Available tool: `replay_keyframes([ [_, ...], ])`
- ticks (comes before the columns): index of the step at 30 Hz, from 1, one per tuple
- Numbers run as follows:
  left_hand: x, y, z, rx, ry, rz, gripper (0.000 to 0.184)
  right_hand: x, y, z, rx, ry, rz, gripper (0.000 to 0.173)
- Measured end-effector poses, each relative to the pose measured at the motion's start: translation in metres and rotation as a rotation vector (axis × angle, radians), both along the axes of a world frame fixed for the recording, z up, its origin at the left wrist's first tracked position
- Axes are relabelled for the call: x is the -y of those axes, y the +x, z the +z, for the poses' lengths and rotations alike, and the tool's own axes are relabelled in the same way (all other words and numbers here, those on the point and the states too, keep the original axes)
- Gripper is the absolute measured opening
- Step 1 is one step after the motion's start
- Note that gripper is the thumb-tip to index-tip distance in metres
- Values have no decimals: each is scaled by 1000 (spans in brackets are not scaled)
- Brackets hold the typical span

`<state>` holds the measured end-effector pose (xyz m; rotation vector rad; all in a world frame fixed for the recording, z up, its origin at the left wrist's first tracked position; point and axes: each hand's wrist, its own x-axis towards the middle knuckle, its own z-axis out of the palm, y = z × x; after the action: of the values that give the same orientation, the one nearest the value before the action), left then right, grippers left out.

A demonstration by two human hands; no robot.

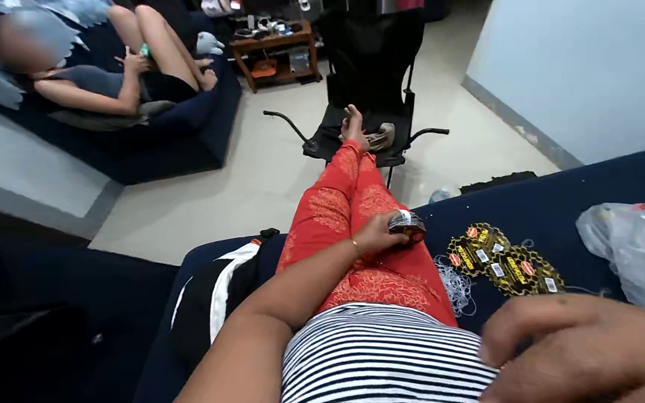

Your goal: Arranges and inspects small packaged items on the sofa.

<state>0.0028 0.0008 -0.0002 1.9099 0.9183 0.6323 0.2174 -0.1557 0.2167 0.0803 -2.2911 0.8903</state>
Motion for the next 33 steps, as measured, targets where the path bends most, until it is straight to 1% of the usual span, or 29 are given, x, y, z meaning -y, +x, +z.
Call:
replay_keyframes([
  [1,0,0,-1,1,12,0,48,-5,10,-13,-66,-5,-108,25],
  [2,1,-1,-2,7,24,2,48,-17,23,-32,-130,21,-258,22],
  [3,2,-1,-3,17,41,0,47,-34,39,-53,-113,13,-443,25],
  [4,3,-1,-3,25,56,-5,46,-53,53,-78,-35,-10,-657,30],
  [5,4,-2,-3,23,64,-9,45,-73,66,-107,98,-36,-879,37],
  [6,3,-2,-2,13,70,-10,45,-90,78,-137,311,-108,-1071,46],
  [7,3,-2,-1,3,68,-11,44,-105,89,-167,516,-235,-1193,56],
  [8,2,-2,0,-3,62,-10,43,-115,98,-199,660,-331,-1285,64],
  [9,1,-2,1,0,56,-10,41,-120,105,-226,781,-387,-1353,71],
  [10,0,-1,1,1,50,-9,40,-120,108,-246,877,-413,-1397,77],
  [12,-1,-1,3,-6,44,-7,41,-120,102,-270,988,-430,-1455,83],
  [14,0,-1,4,-15,48,-13,41,-118,90,-281,1013,-427,-1500,85],
  [16,0,-1,4,-16,56,-16,40,-118,81,-282,1034,-417,-1551,87],
  [20,-1,-1,-2,22,79,-21,40,-120,80,-283,992,-397,-1594,95],
  [23,-2,-2,0,0,78,-25,41,-116,76,-278,941,-357,-1606,102],
  [25,-1,-2,0,-2,84,-23,40,-111,70,-274,877,-280,-1562,96],
  [27,-1,-2,-1,7,87,-29,41,-107,65,-275,818,-181,-1497,84],
  [30,-2,-2,-1,15,73,-33,40,-107,61,-283,607,-49,-1369,69],
  [31,-2,-2,0,12,71,-32,40,-106,58,-284,539,-24,-1325,66],
  [33,-2,-2,0,8,72,-33,40,-103,53,-284,422,-4,-1263,54],
])
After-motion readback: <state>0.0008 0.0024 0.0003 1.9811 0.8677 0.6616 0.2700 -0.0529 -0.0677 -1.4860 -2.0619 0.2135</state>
